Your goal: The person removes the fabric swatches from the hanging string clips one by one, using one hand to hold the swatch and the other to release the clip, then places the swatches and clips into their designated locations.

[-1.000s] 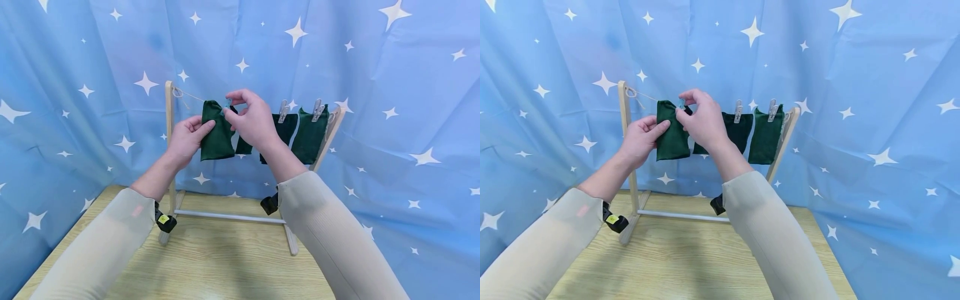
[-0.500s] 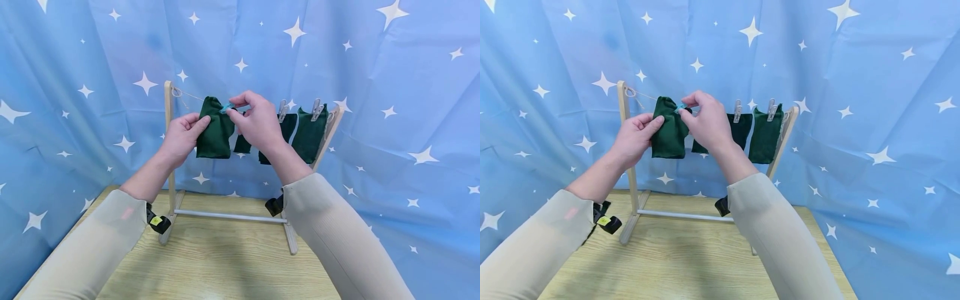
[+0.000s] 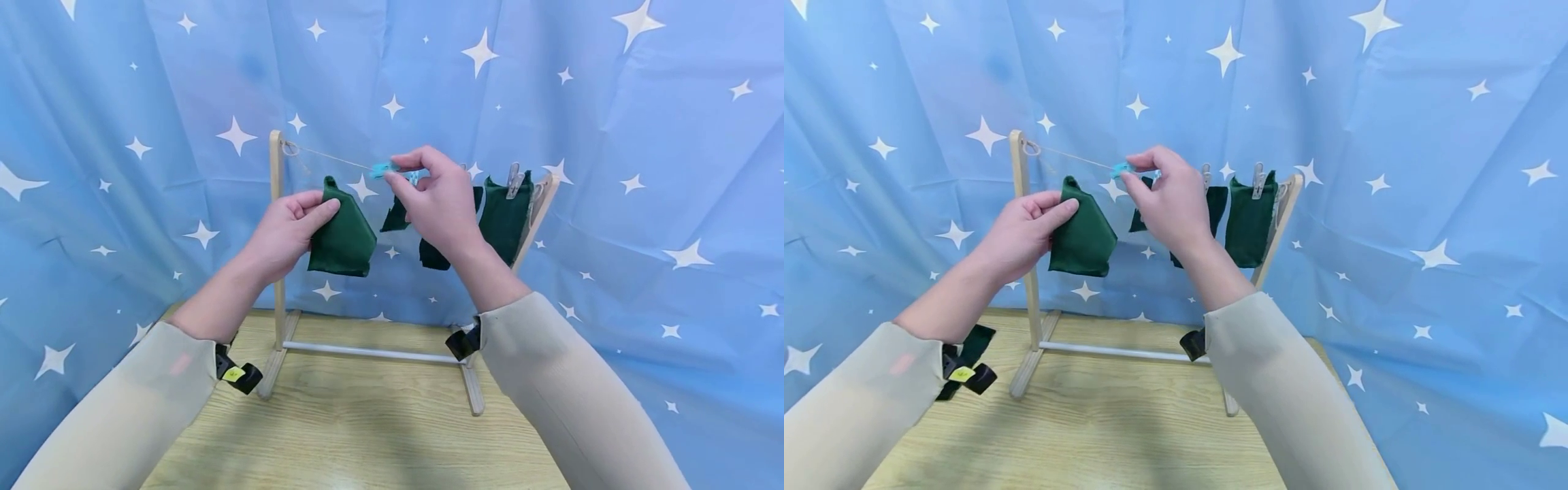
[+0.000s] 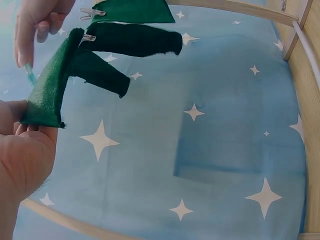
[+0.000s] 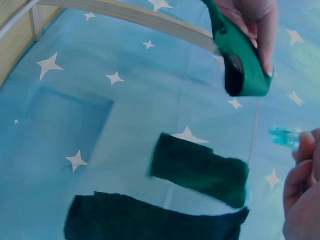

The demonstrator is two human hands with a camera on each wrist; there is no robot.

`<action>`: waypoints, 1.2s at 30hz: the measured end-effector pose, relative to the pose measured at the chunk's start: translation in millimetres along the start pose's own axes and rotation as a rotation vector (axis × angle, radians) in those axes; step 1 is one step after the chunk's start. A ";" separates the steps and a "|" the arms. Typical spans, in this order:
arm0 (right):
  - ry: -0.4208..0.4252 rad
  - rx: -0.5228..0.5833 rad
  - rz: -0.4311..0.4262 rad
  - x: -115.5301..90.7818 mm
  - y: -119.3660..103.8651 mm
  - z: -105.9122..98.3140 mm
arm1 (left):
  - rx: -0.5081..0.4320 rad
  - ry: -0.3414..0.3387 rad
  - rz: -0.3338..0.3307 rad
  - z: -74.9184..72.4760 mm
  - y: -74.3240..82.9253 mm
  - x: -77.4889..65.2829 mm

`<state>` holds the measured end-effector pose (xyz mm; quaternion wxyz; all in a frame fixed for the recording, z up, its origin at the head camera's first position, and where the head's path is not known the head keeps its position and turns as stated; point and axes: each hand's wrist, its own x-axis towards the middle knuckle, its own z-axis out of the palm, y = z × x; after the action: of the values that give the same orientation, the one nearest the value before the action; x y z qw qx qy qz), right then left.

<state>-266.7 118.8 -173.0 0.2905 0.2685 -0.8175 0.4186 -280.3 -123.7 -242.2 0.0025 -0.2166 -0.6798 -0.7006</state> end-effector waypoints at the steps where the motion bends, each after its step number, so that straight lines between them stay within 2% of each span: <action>1: 0.006 0.011 0.003 -1.7 1.2 -2.0 | -0.004 -0.006 -0.001 -0.6 0.7 -2.4; 7: 0.030 0.056 0.051 -17.8 11.3 -16.6 | -0.006 -0.038 -0.030 -6.6 2.3 -16.2; 16: 0.003 0.092 0.228 -62.4 36.6 -36.3 | -0.023 -0.046 -0.084 -18.7 -8.2 -33.5; 26: 0.012 0.096 0.323 -108.5 76.2 -51.1 | -0.062 -0.028 -0.102 -26.1 -14.5 -41.1; 36: 0.047 0.153 0.412 -135.4 92.1 -63.3 | -0.050 -0.006 -0.139 -28.0 -21.4 -47.1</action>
<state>-220.6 245.1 -286.0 0.1967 0.1070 -0.8138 0.5363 -252.5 -162.6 -276.5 -0.0537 -0.1713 -0.6754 -0.7153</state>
